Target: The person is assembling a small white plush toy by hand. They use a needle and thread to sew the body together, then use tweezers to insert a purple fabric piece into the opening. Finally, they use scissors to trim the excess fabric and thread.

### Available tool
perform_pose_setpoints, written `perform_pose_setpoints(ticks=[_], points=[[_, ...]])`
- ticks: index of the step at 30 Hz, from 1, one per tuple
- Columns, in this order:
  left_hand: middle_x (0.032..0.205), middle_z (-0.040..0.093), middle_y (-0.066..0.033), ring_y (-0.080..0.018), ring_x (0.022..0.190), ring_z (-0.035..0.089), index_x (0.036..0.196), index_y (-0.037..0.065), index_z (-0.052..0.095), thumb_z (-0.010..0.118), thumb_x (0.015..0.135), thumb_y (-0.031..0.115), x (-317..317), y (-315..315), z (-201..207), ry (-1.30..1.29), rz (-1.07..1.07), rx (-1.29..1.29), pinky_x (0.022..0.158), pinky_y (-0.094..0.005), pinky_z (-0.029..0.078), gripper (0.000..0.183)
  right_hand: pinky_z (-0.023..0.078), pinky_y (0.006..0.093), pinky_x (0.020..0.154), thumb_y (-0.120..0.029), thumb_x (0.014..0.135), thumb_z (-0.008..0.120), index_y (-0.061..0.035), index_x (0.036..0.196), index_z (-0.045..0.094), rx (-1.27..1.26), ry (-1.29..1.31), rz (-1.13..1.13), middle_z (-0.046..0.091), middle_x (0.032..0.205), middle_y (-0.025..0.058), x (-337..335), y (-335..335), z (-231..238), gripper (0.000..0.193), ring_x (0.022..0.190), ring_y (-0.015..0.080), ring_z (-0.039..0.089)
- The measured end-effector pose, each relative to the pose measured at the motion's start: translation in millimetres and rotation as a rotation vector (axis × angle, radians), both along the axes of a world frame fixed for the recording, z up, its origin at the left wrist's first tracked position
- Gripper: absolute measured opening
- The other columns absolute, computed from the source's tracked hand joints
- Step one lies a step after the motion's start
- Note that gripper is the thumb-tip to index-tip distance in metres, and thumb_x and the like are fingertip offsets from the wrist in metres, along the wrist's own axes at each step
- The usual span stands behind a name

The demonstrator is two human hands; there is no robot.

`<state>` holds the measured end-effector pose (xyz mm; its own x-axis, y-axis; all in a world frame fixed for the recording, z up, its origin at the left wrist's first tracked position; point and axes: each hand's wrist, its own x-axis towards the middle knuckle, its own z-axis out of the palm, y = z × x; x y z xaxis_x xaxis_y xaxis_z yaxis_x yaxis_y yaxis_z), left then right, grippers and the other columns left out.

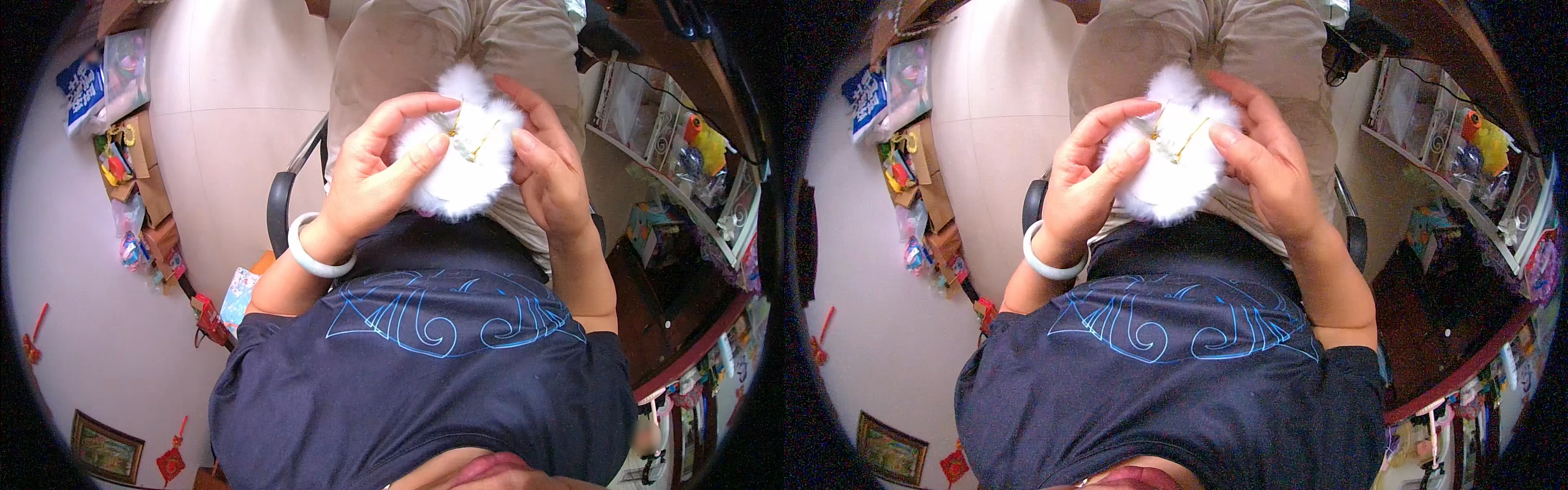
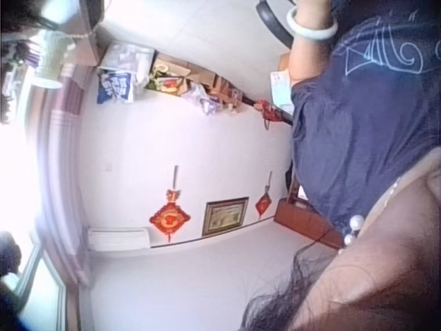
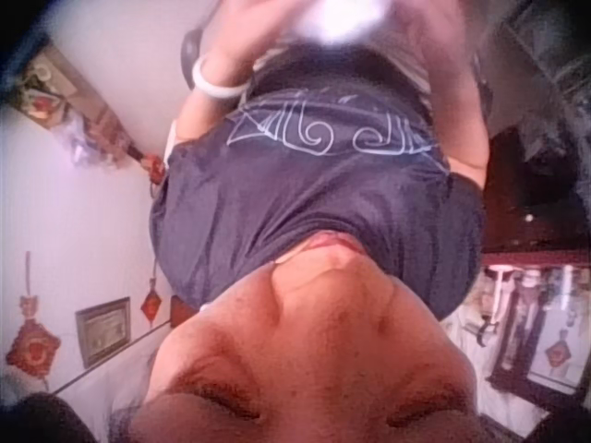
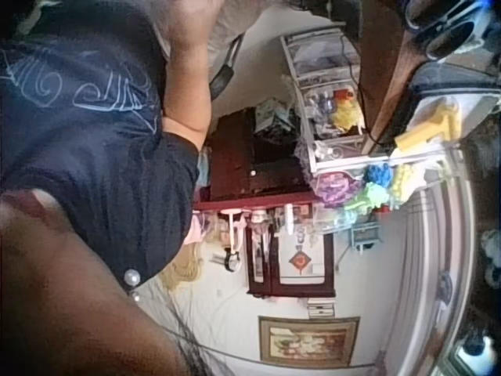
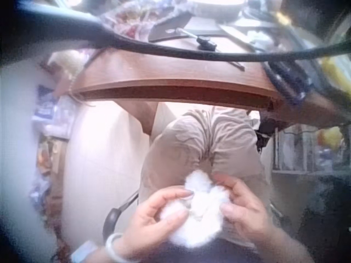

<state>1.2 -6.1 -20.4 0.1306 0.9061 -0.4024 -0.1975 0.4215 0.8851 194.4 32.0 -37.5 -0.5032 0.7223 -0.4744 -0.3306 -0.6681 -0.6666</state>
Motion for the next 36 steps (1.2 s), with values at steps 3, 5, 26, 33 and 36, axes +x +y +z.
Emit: perform_pose_setpoints(ticks=[3,5,26,33,36], points=[[0.112,0.058,-0.0059,-0.0111,0.1,0.055,0.121,0.0,0.052,0.059,0.089,0.008,2,-1,-3,-0.034,0.015,0.012,0.087,-0.0249,0.045,0.034,0.036,0.0349,0.101,-0.014,0.081,0.059,0.0033,0.139,0.027,0.05,-0.048,-0.013,0.045,0.129,0.018,0,-4,-4,0.069,0.12,0.0246,0.046],[0.113,0.056,-0.0062,-0.0114,0.101,0.054,0.122,0.0,0.051,0.06,0.089,0.009,4,-1,-6,-0.04,0.04,0.016,0.088,-0.0257,0.045,0.035,0.036,0.0343,0.1,-0.013,0.083,0.061,0.002,0.139,0.027,0.1,-0.032,-0.018,0.045,0.127,0.0166,-1,-9,-7,0.067,0.118,0.0237,0.046],[0.122,0.052,-0.0152,-0.0173,0.108,0.053,0.095,0.004,0.064,0.066,0.082,0.001,3,-3,-22,0.268,0.018,0.399,0.089,-0.0282,0.044,0.014,0.04,0.0331,0.096,-0.005,0.079,0.064,0.0014,0.137,0.027,0.134,-0.139,-0.064,0.049,0.121,0.0158,-15,-12,-12,0.069,0.111,0.0219,0.051],[0.124,0.051,-0.0135,-0.0164,0.108,0.053,0.105,0.002,0.061,0.064,0.085,0.005,3,-4,-18,0.04,0.095,0.156,0.089,-0.028,0.044,0.02,0.04,0.0325,0.097,-0.003,0.079,0.062,0.0009,0.137,0.027,0.204,-0.189,-0.067,0.049,0.121,0.0149,-16,-10,-6,0.069,0.112,0.0213,0.05],[0.125,0.05,-0.011,-0.0169,0.111,0.05,0.124,0.0,0.048,0.063,0.087,0.01,4,1,-15,-0.075,0.069,0.079,0.095,-0.0294,0.04,0.041,0.039,0.0326,0.098,-0.002,0.078,0.061,0.0001,0.139,0.025,0.267,-0.19,-0.064,0.045,0.126,0.0146,-15,-10,-7,0.071,0.115,0.0213,0.048]])
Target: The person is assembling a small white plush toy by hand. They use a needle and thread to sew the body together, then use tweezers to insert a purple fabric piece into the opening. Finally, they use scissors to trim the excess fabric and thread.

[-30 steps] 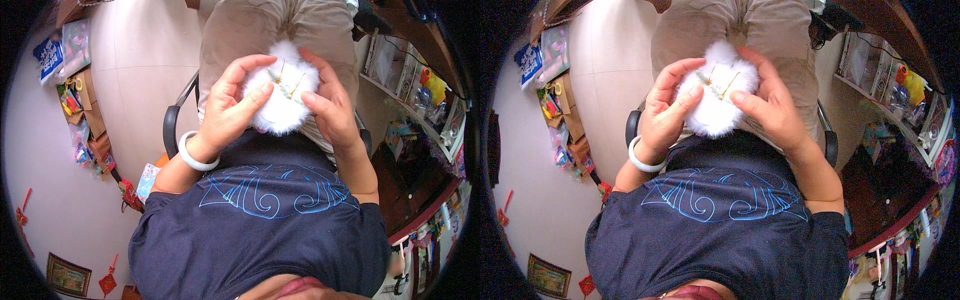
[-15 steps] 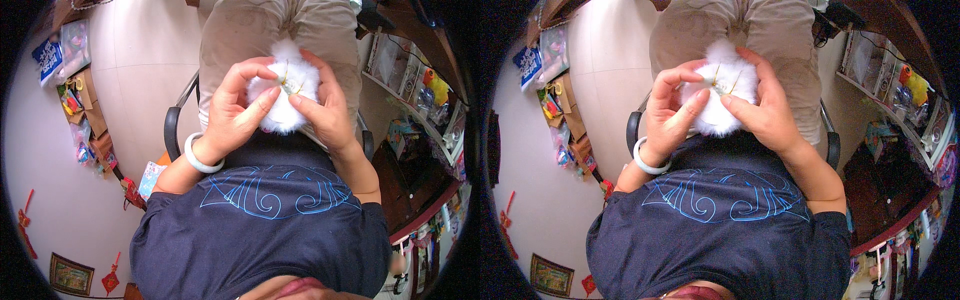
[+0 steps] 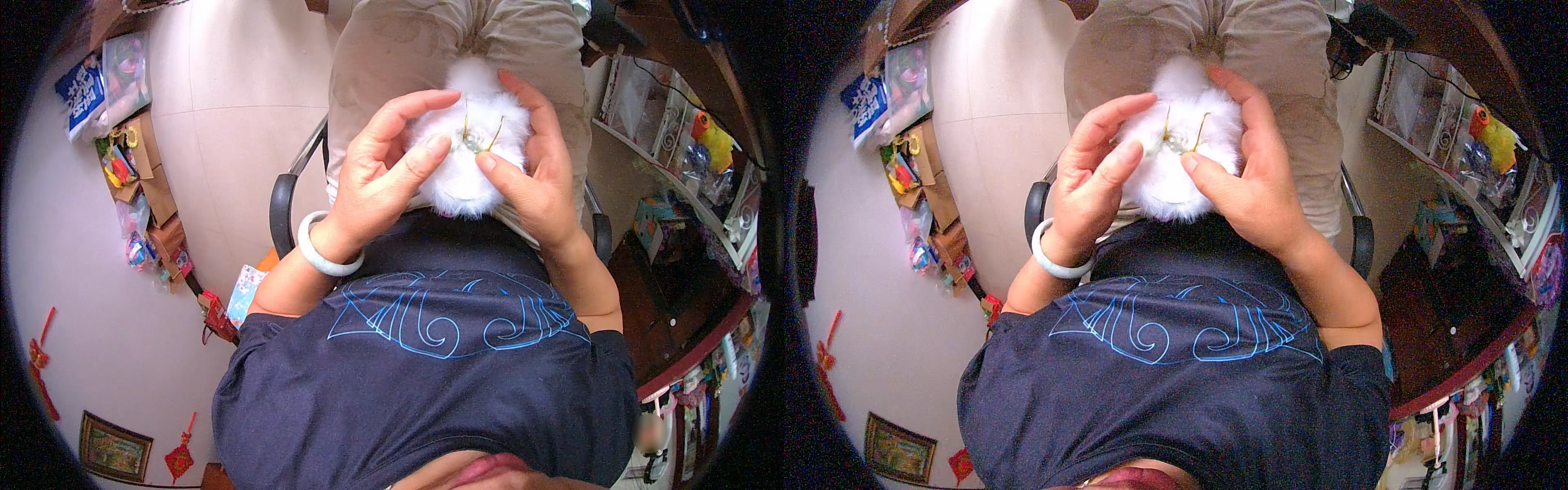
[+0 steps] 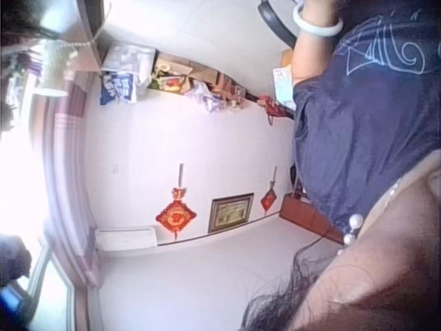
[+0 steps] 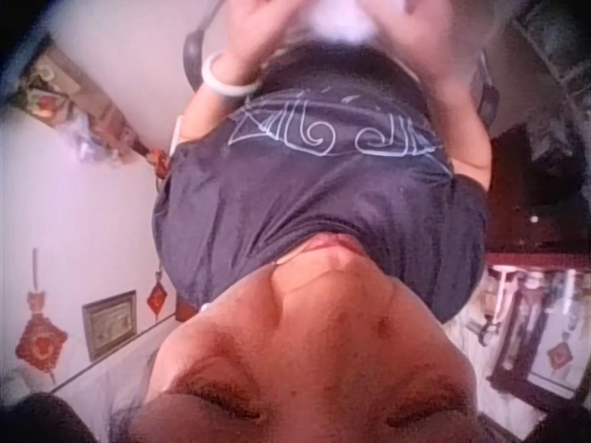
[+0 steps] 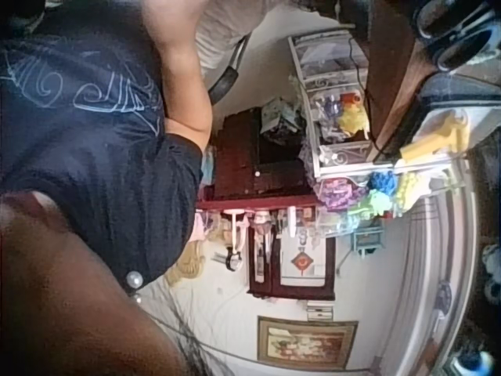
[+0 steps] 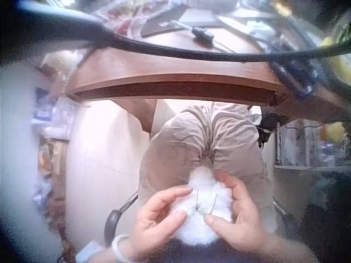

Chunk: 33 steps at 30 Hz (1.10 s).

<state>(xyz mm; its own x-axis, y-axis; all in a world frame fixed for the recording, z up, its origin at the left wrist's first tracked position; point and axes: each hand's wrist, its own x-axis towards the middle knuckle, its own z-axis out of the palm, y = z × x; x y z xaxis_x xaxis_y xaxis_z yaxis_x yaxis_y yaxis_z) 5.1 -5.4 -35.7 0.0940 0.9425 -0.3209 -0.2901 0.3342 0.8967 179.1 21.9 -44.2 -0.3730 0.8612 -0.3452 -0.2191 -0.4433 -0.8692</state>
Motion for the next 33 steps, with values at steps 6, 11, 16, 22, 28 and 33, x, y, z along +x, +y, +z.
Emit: perform_pose_setpoints(ticks=[6,11,16,22,28,33], points=[[0.122,0.05,-0.0112,-0.0175,0.115,0.047,0.131,-0.002,0.037,0.062,0.088,0.013,4,7,3,-0.064,-0.054,-0.089,0.099,-0.0314,0.037,0.052,0.036,0.0337,0.101,0.0,0.075,0.06,-0.003,0.143,0.02,0.031,0.084,0.067,0.041,0.131,0.0138,7,0,0,0.079,0.118,0.0212,0.046],[0.12,0.051,-0.0113,-0.016,0.108,0.05,0.127,-0.002,0.042,0.054,0.092,0.006,13,-3,-7,0.215,0.002,0.094,0.091,-0.0288,0.043,0.038,0.033,0.035,0.104,-0.009,0.073,0.061,-0.0011,0.144,0.022,-0.009,0.099,0.065,0.042,0.134,0.0164,9,1,1,0.081,0.123,0.0249,0.044],[0.114,0.057,-0.0145,-0.0231,0.097,0.059,0.12,0.001,0.051,0.05,0.089,-0.003,0,8,-11,0.838,0.269,0.498,0.087,-0.0304,0.047,0.031,0.033,0.035,0.104,-0.008,0.073,0.061,-0.0016,0.143,0.023,-0.038,0.061,0.05,0.044,0.133,0.0172,11,2,-2,0.08,0.122,0.0247,0.046],[0.112,0.065,-0.0081,-0.0235,0.107,0.061,0.116,0.006,0.06,0.066,0.078,0.01,6,1,7,0.985,-0.265,0.849,0.096,-0.0425,0.039,0.039,0.036,0.034,0.101,-0.003,0.075,0.061,-0.002,0.143,0.023,0.052,-0.004,0.014,0.044,0.13,0.0147,11,1,-9,0.078,0.118,0.0222,0.047],[0.127,0.051,-0.0212,-0.0337,0.116,0.052,0.129,-0.003,0.047,0.066,0.08,0.014,7,-5,-6,0.834,-0.245,0.701,0.098,-0.0441,0.039,0.055,0.038,0.034,0.1,-0.001,0.075,0.06,-0.0025,0.143,0.022,0.018,0.076,-0.03,0.043,0.129,0.0149,13,-2,-9,0.077,0.116,0.0219,0.048],[0.137,0.038,-0.0262,-0.0384,0.125,0.042,0.139,-0.004,0.03,0.066,0.083,0.021,12,-7,-4,0.64,-0.302,0.581,0.104,-0.0384,0.034,0.071,0.039,0.0355,0.1,-0.002,0.076,0.059,-0.0029,0.143,0.021,-0.009,0.122,-0.056,0.044,0.129,0.016,12,-2,-5,0.077,0.116,0.0231,0.049]])
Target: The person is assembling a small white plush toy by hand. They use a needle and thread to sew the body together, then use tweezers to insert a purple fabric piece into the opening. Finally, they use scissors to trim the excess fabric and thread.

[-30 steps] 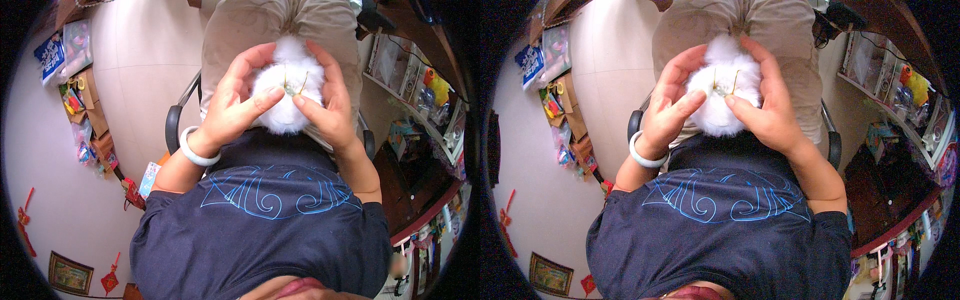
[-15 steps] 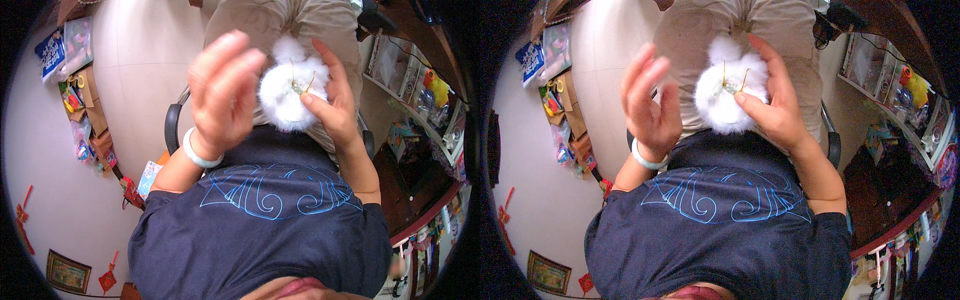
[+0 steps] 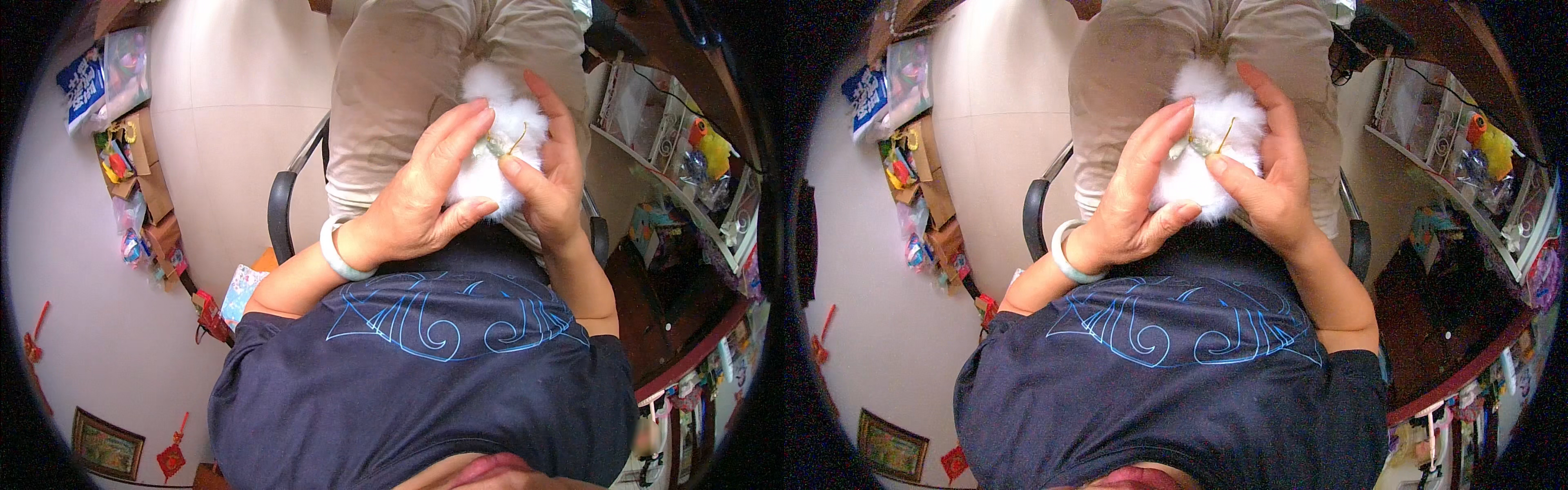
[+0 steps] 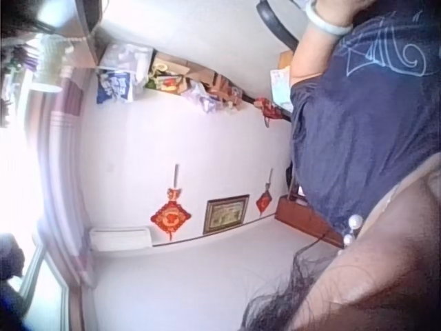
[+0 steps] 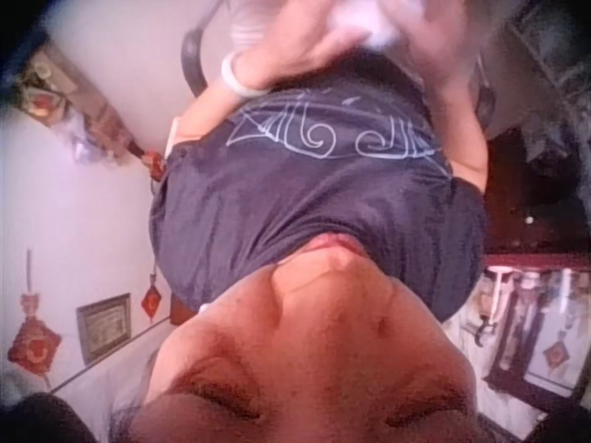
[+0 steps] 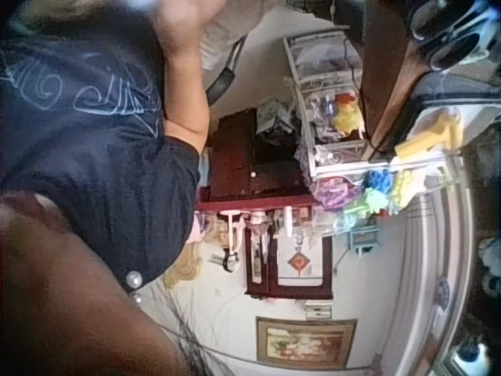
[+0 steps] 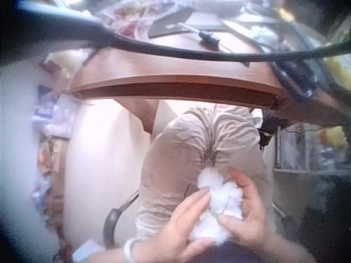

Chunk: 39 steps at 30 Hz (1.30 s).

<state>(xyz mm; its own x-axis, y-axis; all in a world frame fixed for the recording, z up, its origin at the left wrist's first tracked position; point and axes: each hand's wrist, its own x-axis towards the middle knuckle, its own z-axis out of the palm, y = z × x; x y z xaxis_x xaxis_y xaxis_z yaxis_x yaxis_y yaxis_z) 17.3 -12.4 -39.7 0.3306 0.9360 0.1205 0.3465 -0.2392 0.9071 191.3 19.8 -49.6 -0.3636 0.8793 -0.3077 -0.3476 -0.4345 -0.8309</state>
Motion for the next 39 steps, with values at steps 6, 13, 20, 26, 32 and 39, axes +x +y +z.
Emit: perform_pose_setpoints(ticks=[6,13,20,26,32,39], points=[[0.133,0.042,-0.0165,-0.0234,0.122,0.042,0.14,-0.001,0.027,0.062,0.089,0.02,9,-6,-3,-0.5,0.139,-0.516,0.103,-0.0328,0.033,0.066,0.039,0.0357,0.1,-0.003,0.079,0.06,-0.0029,0.143,0.02,0.095,-0.07,-0.04,0.043,0.131,0.0153,-2,-3,-1,0.075,0.116,0.0231,0.048],[0.123,0.05,-0.0097,-0.0157,0.113,0.048,0.136,0.0,0.033,0.058,0.092,0.017,-1,-5,1,-0.619,0.14,-0.676,0.095,-0.0291,0.04,0.053,0.039,0.034,0.097,-0.005,0.083,0.062,-0.0021,0.137,0.036,0.328,-0.411,-0.004,0.046,0.129,0.0143,11,2,5,0.06,0.115,0.0218,0.048],[0.128,0.048,-0.0093,-0.0166,0.118,0.046,0.137,0.0,0.033,0.059,0.09,0.013,-14,-2,4,-0.464,0.061,-0.688,0.099,-0.031,0.037,0.055,0.04,0.0337,0.091,-0.003,0.073,0.07,-0.0095,0.091,0.069,0.708,-0.673,0.176,0.05,0.122,0.0155,3,13,27,0.019,0.107,0.0266,0.051],[0.126,0.049,-0.0098,-0.0161,0.116,0.047,0.136,0.0,0.034,0.058,0.089,0.014,-18,-3,2,-0.42,0.012,-0.636,0.096,-0.0303,0.039,0.054,0.038,0.0343,0.094,-0.005,0.074,0.07,-0.0083,0.09,0.068,0.597,-0.635,0.289,0.052,0.12,0.0167,3,16,22,0.016,0.111,0.0269,0.05],[0.122,0.052,-0.0097,-0.0157,0.112,0.049,0.135,-0.001,0.035,0.059,0.088,0.016,-21,-1,1,-0.381,-0.031,-0.679,0.094,-0.0294,0.041,0.055,0.037,0.0347,0.096,-0.006,0.074,0.071,-0.0069,0.087,0.067,0.501,-0.601,0.381,0.05,0.124,0.0184,2,22,24,0.014,0.115,0.0281,0.049],[0.12,0.054,-0.0088,-0.015,0.11,0.051,0.134,0.0,0.038,0.062,0.086,0.017,-24,0,2,-0.391,-0.065,-0.753,0.092,-0.0289,0.042,0.056,0.034,0.035,0.099,-0.008,0.073,0.071,-0.0046,0.081,0.063,0.556,-0.591,0.483,0.048,0.129,0.0187,3,31,23,0.012,0.12,0.0281,0.046]])
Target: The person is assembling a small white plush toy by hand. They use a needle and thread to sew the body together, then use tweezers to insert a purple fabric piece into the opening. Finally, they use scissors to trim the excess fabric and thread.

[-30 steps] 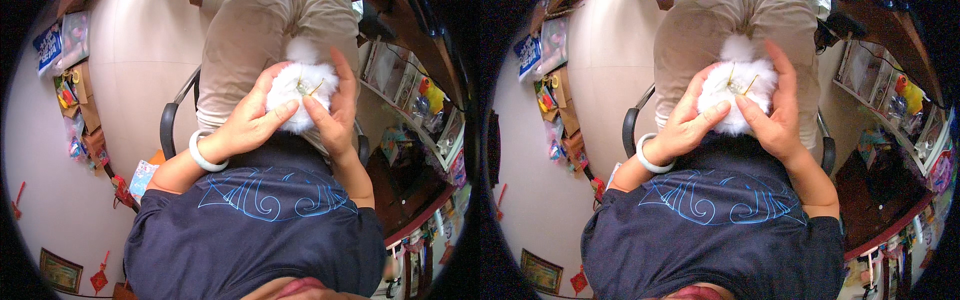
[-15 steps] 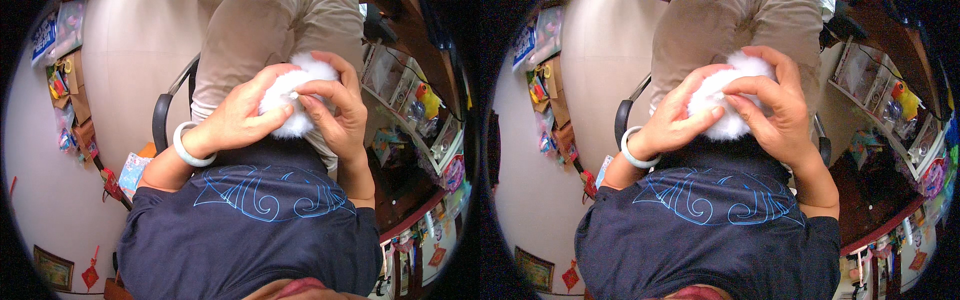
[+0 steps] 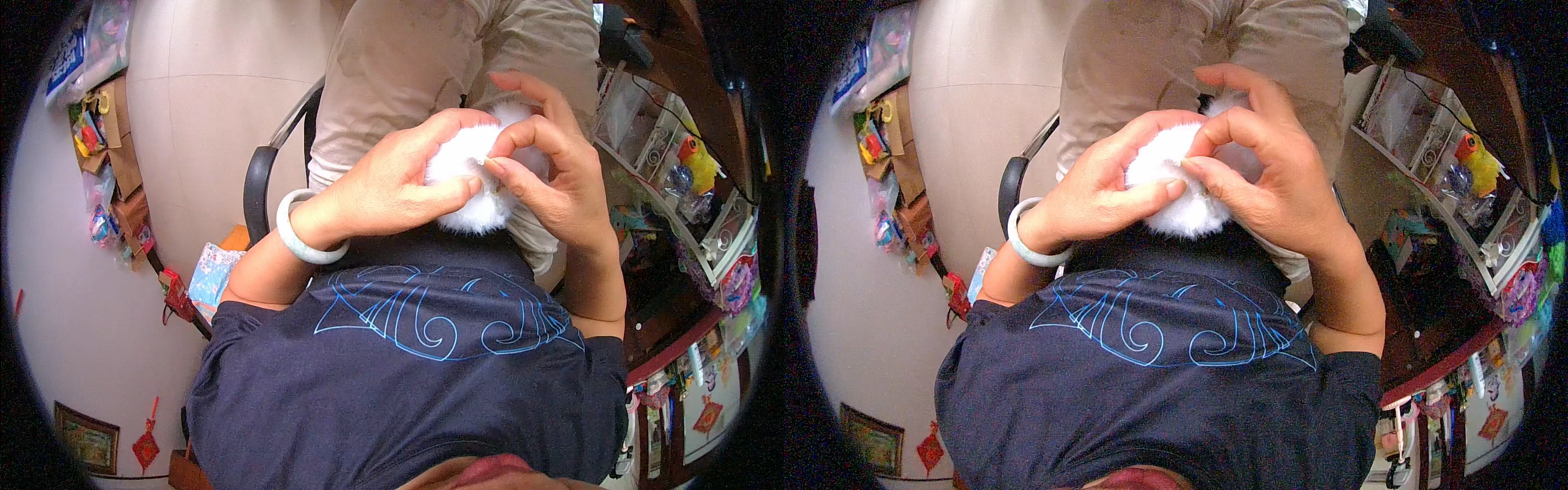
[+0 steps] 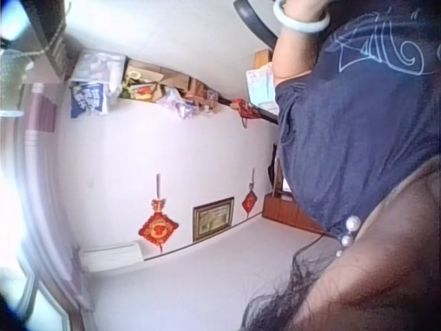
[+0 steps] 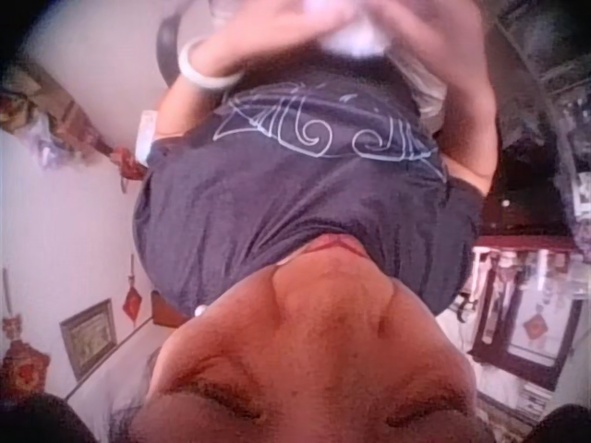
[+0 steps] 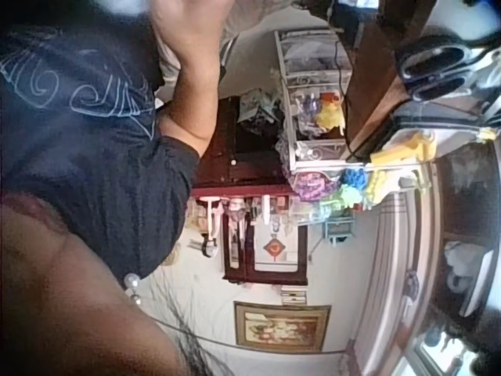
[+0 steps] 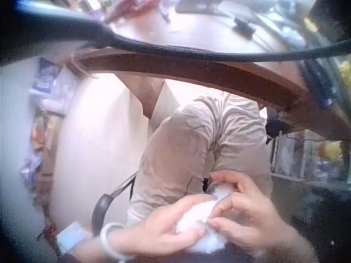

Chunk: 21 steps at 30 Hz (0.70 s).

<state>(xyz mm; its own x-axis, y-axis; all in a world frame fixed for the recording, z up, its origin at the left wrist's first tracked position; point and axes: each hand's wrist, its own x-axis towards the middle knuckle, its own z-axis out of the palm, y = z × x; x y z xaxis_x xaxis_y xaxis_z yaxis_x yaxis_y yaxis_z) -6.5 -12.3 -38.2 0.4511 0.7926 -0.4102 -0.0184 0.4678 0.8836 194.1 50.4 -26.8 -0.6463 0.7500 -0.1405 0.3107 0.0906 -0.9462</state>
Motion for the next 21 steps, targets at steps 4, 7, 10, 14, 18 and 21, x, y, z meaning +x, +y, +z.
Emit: perform_pose_setpoints(ticks=[4,7,10,14,18,21], points=[[0.118,0.055,-0.0082,-0.0149,0.109,0.052,0.133,0.001,0.04,0.063,0.086,0.016,-1,0,-6,-0.169,0.02,-0.078,0.092,-0.029,0.043,0.054,0.033,0.036,0.101,-0.008,0.073,0.07,-0.0041,0.08,0.061,-0.027,0.025,0.086,0.048,0.13,0.0191,2,9,3,0.012,0.122,0.0295,0.045],[0.116,0.057,-0.0085,-0.0151,0.109,0.054,0.131,0.001,0.043,0.063,0.085,0.016,-3,6,-4,-0.233,0.053,-0.181,0.092,-0.0294,0.044,0.052,0.033,0.0374,0.102,-0.009,0.073,0.07,-0.004,0.08,0.06,0.022,-0.012,0.127,0.048,0.129,0.0201,2,13,6,0.013,0.123,0.0327,0.044],[0.114,0.059,-0.0081,-0.0148,0.106,0.055,0.127,0.001,0.047,0.063,0.086,0.016,0,5,-6,-0.077,0.097,-0.071,0.091,-0.0291,0.045,0.047,0.032,0.0386,0.102,-0.009,0.072,0.069,-0.0038,0.079,0.06,0.073,-0.078,0.102,0.049,0.128,0.0213,2,13,8,0.012,0.124,0.035,0.043],[0.111,0.06,-0.0072,-0.0142,0.102,0.057,0.124,0.001,0.05,0.064,0.086,0.017,2,7,2,0.089,0.152,-0.003,0.087,-0.0285,0.047,0.044,0.028,0.0371,0.105,-0.009,0.072,0.068,-0.0021,0.077,0.06,0.078,-0.168,0.069,0.047,0.132,0.0213,2,14,10,0.012,0.128,0.0308,0.041],[0.109,0.061,-0.0068,-0.0138,0.099,0.058,0.124,0.001,0.051,0.064,0.086,0.019,3,7,2,0.095,0.204,-0.014,0.085,-0.028,0.048,0.044,0.031,0.0406,0.104,-0.013,0.073,0.067,-0.004,0.077,0.061,0.135,-0.194,0.061,0.05,0.127,0.0234,3,18,9,0.012,0.125,0.0377,0.041],[0.11,0.061,-0.007,-0.0136,0.099,0.058,0.124,0.001,0.051,0.064,0.086,0.019,3,7,3,0.105,0.192,-0.01,0.084,-0.0277,0.048,0.044,0.031,0.041,0.104,-0.014,0.072,0.067,-0.0038,0.076,0.062,0.132,-0.199,0.057,0.05,0.127,0.024,3,18,7,0.012,0.125,0.0384,0.041]])
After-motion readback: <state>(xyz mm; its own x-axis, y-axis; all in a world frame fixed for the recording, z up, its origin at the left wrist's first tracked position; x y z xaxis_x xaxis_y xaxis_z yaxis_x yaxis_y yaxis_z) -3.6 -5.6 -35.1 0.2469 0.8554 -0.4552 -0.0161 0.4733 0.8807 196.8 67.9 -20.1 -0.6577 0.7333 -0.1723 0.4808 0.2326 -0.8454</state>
